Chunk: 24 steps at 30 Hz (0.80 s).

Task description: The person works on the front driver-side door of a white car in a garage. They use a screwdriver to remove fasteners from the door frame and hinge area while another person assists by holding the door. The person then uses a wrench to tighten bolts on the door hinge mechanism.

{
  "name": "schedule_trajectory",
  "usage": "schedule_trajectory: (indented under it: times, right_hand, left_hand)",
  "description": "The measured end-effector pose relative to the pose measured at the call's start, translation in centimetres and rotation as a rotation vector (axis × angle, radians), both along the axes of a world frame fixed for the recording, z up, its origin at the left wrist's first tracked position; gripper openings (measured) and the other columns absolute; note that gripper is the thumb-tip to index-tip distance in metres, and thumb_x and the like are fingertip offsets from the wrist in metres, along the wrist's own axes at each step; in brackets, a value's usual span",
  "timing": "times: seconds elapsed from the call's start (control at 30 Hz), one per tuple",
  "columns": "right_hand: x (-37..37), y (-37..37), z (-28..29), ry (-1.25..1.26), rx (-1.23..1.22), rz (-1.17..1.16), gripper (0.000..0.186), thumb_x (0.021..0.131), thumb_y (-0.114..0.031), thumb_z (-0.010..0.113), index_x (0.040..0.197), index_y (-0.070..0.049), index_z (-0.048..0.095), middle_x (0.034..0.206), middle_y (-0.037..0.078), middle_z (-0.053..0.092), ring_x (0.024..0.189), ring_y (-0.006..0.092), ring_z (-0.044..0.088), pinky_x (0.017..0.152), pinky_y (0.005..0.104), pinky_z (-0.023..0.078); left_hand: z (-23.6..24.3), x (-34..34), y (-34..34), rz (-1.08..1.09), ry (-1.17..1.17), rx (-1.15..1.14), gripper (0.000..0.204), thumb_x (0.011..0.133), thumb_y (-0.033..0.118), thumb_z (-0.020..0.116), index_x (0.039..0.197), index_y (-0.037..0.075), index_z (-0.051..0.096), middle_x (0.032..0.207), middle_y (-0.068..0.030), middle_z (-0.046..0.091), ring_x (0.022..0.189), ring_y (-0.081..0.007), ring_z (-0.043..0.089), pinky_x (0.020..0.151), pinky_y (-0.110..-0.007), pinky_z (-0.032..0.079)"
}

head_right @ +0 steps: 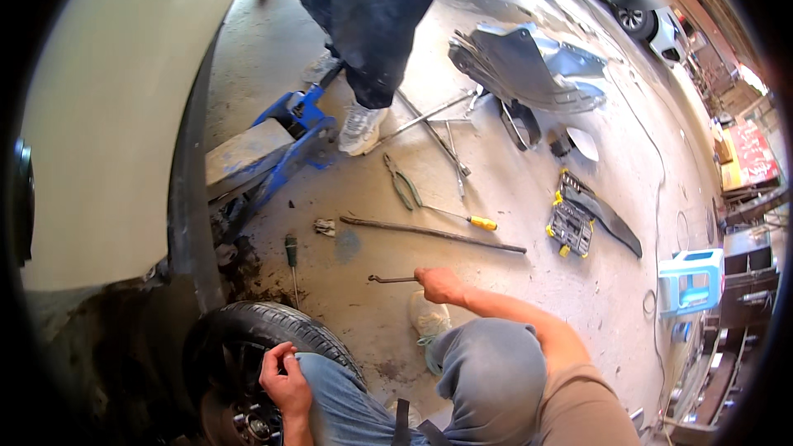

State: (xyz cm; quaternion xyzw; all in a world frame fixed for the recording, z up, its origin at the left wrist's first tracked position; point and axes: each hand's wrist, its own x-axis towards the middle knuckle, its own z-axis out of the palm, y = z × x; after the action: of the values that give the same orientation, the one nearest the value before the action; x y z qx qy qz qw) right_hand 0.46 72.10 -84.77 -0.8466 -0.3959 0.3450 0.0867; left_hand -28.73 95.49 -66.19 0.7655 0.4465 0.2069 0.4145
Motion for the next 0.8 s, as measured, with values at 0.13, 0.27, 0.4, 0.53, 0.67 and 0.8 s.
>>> schedule_trajectory:
  times: [0.13,0.27,0.4,0.53,0.67,0.8]
  right_hand:
    - [-2.5,-2.4,-4.4,0.006,0.148,-0.205,0.021,0.090,-0.015,0.057,0.109,-0.009,0.062,0.103,0.018,0.066,0.100,0.0401,0.063,0.081,0.0496,0.051]
    - [0.1,-0.8,-5.0,-0.183,0.419,-0.085,0.021,0.084,-0.016,0.067,0.104,-0.013,0.063,0.097,0.014,0.057,0.092,0.0371,0.058,0.074,0.0487,0.050]
    - [3.2,-1.9,-6.1,-0.152,0.482,-0.424,0.019,0.084,-0.004,0.064,0.103,-0.008,0.065,0.094,0.014,0.063,0.088,0.0342,0.063,0.074,0.0440,0.052]
    - [3.5,-5.9,-6.1,-0.146,0.416,-0.571,0.014,0.089,-0.006,0.064,0.103,-0.005,0.064,0.091,0.015,0.064,0.083,0.0310,0.065,0.073,0.0379,0.053]
    - [-1.4,-15.0,-5.9,-0.227,0.077,-0.533,0.009,0.092,-0.010,0.061,0.099,-0.004,0.064,0.090,0.018,0.067,0.080,0.0345,0.067,0.073,0.0408,0.053]
    - [-13.0,-23.1,-7.6,-0.027,-0.289,-0.819,0.024,0.093,-0.027,0.061,0.093,-0.003,0.063,0.086,0.022,0.068,0.083,0.0409,0.066,0.074,0.0489,0.051]
  left_hand:
    - [-1.2,1.0,0.3,-0.063,0.042,0.002,0.014,0.088,0.001,0.057,0.097,-0.001,0.068,0.087,-0.0125,0.069,0.078,-0.0249,0.066,0.069,-0.033,0.052]
    - [-2.7,1.2,1.0,-0.055,0.097,-0.049,0.013,0.090,0.001,0.057,0.098,-0.002,0.068,0.086,-0.0107,0.068,0.077,-0.0212,0.065,0.069,-0.031,0.051]
    - [-2.1,2.8,0.9,-0.042,0.104,-0.125,0.015,0.093,-0.001,0.055,0.101,-0.003,0.067,0.088,-0.0088,0.069,0.082,-0.0156,0.064,0.076,-0.027,0.051]
    - [-2.3,2.3,1.2,-0.002,0.133,-0.193,0.016,0.096,0.000,0.054,0.105,-0.003,0.067,0.091,-0.0091,0.070,0.085,-0.0156,0.065,0.081,-0.028,0.051]
    - [-2.6,2.7,1.4,-0.007,0.132,-0.226,0.016,0.096,0.001,0.054,0.106,-0.003,0.066,0.092,-0.0099,0.070,0.086,-0.0156,0.065,0.081,-0.028,0.051]
    - [-2.5,2.2,1.1,0.040,0.159,-0.216,0.016,0.096,0.001,0.054,0.105,-0.003,0.066,0.091,-0.0102,0.070,0.085,-0.0161,0.065,0.080,-0.028,0.052]
